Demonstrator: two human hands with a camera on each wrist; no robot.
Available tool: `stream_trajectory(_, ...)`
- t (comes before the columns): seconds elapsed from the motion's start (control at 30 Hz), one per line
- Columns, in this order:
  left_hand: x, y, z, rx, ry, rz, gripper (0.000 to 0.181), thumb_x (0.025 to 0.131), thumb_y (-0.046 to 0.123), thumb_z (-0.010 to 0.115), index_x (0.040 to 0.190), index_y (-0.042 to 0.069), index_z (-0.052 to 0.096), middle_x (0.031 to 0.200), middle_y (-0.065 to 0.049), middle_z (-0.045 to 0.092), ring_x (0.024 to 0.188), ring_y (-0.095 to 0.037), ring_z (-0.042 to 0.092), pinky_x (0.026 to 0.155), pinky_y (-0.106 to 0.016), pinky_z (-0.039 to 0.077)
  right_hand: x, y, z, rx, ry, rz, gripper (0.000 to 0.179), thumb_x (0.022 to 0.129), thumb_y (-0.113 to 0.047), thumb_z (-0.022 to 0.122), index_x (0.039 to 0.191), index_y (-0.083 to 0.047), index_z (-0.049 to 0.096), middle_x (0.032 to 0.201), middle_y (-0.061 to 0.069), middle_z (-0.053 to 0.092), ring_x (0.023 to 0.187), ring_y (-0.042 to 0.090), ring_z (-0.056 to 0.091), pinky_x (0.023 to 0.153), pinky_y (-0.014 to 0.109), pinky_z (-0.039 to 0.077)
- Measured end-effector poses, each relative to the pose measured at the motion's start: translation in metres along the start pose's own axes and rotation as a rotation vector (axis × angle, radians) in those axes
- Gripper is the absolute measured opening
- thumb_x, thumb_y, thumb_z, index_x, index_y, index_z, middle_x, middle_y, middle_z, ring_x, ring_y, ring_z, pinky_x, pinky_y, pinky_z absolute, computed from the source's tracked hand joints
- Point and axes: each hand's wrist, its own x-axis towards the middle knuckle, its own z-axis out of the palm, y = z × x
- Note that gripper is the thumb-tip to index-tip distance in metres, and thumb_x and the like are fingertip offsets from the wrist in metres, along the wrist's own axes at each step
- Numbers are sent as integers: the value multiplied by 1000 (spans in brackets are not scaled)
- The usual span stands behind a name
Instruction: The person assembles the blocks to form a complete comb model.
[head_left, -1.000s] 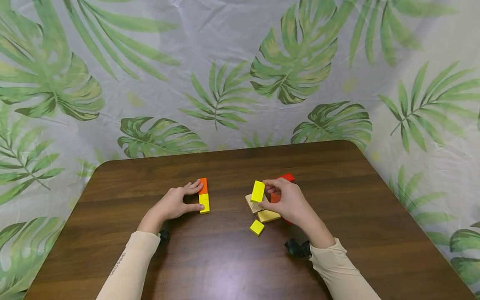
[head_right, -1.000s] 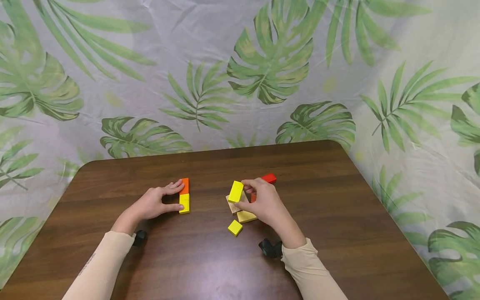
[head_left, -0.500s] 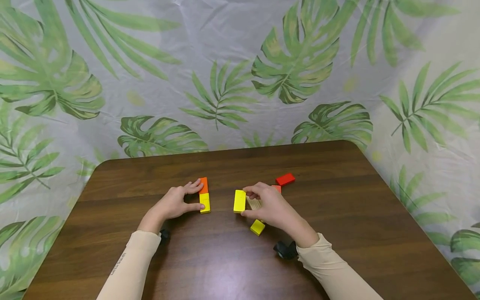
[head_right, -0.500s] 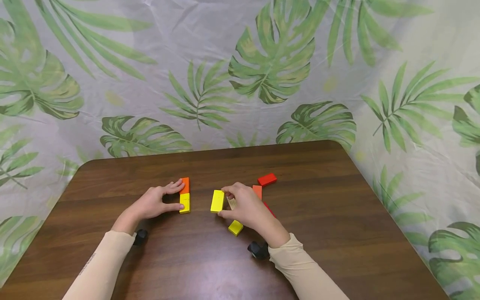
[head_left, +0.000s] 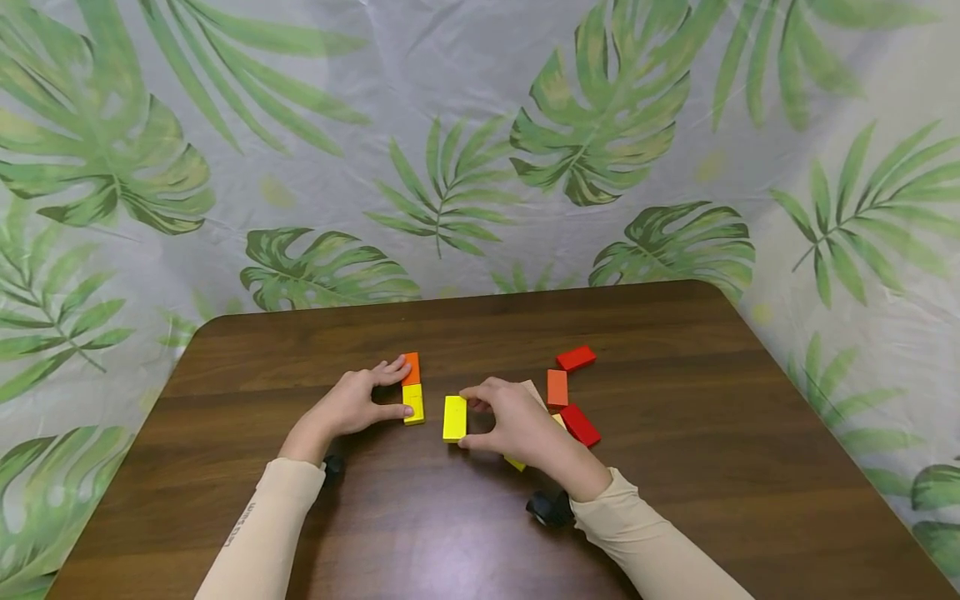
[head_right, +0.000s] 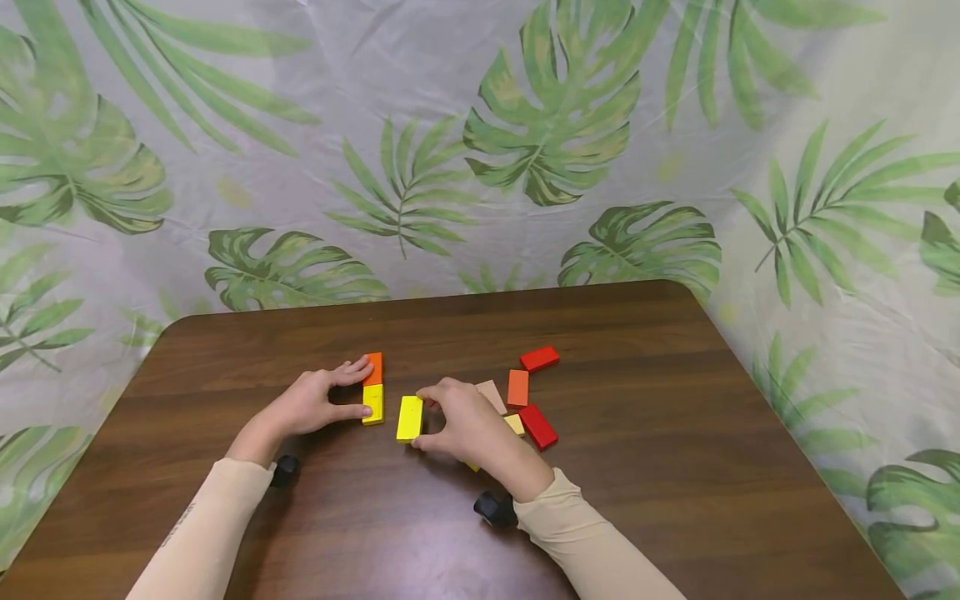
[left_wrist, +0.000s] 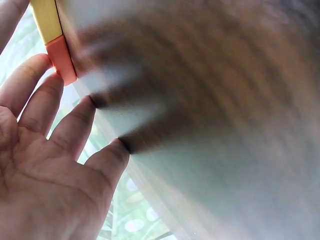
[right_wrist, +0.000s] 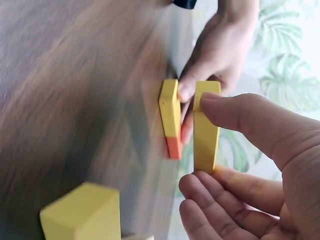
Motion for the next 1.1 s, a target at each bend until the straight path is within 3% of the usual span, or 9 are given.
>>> stream_trajectory(0.13, -1, 0, -1, 4, 0, -2, 80, 97, 43, 80, 163, 14, 45, 173, -7, 36, 163, -42, 28, 129, -68, 28, 3, -6, 5, 18, -46, -31, 62, 83, -24, 95, 136, -3, 72, 117, 9, 73, 107, 24, 72, 95, 40, 62)
stream_trajectory(0.6, -2, -1, -3, 8, -2, 6, 79, 98, 42, 80, 163, 13, 46, 173, -9, 36, 163, -43, 28, 128, -70, 27, 12, -12, 19, -8, -109, -67, 59, 84, -24, 94, 134, -1, 72, 113, 10, 73, 105, 25, 70, 95, 40, 60)
stream_trajectory(0.83, 0, -3, -1, 0, 0, 4, 79, 98, 43, 79, 163, 14, 46, 173, -8, 37, 163, -43, 28, 128, -69, 29, 13, -13, 26, -25, -150, -61, 61, 84, -26, 94, 135, -2, 72, 113, 8, 74, 103, 20, 69, 95, 33, 60)
stream_trajectory(1.1, -1, -3, 0, 0, 5, 13, 79, 97, 43, 80, 162, 13, 47, 173, -9, 37, 163, -43, 29, 127, -70, 29, 17, -12, 36, -42, -133, -94, 60, 84, -25, 95, 135, -3, 73, 111, 7, 73, 99, 18, 67, 92, 32, 59)
